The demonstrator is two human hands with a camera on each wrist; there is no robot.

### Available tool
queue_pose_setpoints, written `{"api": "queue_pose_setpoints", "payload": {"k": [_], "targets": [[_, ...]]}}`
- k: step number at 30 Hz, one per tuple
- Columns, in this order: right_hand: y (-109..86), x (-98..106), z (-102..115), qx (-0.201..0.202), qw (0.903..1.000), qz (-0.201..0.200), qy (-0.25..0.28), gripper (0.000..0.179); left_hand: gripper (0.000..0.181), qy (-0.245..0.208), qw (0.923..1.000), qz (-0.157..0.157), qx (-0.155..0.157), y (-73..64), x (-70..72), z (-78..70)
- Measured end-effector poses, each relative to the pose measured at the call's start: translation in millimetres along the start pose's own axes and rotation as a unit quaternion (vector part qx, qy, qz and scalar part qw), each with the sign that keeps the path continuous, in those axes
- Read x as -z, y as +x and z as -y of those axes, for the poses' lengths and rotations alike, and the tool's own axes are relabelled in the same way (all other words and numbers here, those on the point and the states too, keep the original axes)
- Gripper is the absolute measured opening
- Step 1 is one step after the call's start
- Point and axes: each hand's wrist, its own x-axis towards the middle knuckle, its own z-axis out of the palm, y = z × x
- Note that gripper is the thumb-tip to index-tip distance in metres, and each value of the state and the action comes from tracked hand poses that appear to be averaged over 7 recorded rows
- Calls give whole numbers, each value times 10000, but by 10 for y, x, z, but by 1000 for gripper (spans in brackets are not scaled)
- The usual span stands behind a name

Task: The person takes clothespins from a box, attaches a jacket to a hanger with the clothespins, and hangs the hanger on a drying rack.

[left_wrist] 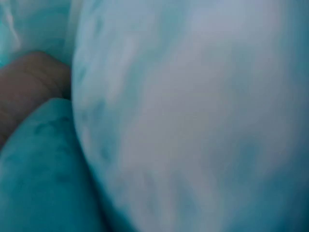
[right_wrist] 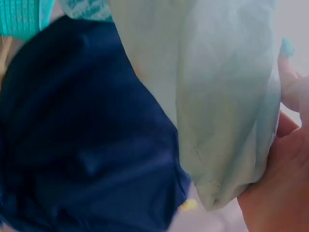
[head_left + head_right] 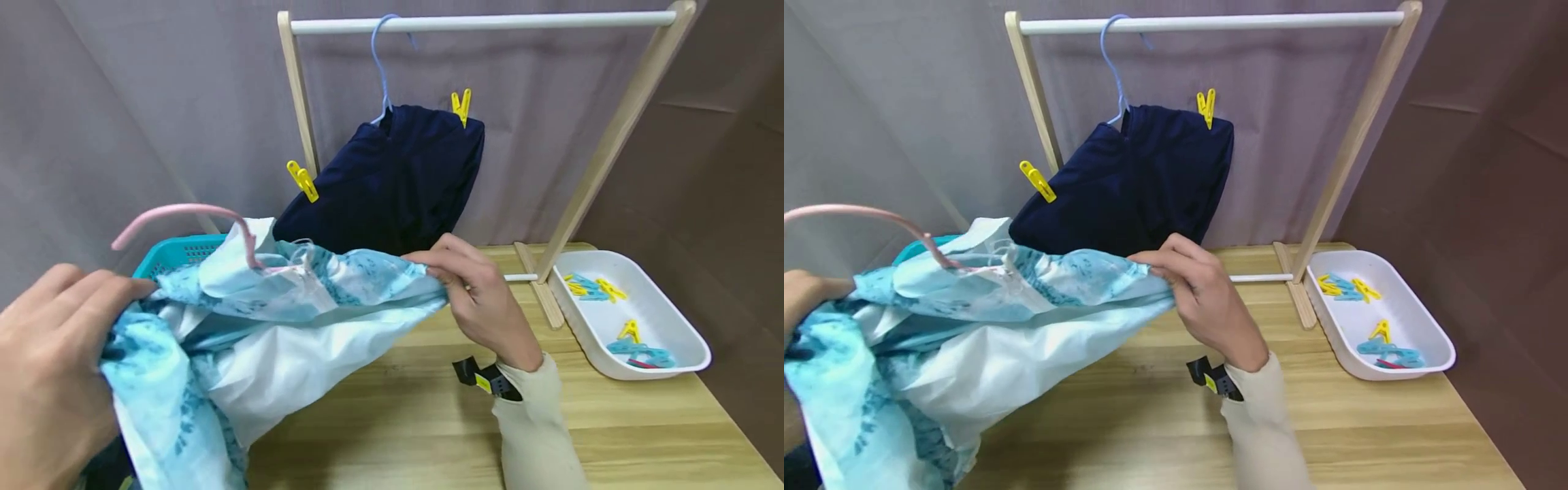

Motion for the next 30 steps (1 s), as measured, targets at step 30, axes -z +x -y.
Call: {"api": "queue_pose_setpoints", "payload": {"k": [30], "targets": [[-882,1527,-561,-2051,9021,-2506,-2854,23,25,-1594,9865,134,-340,861,-1042,-2175]]}}
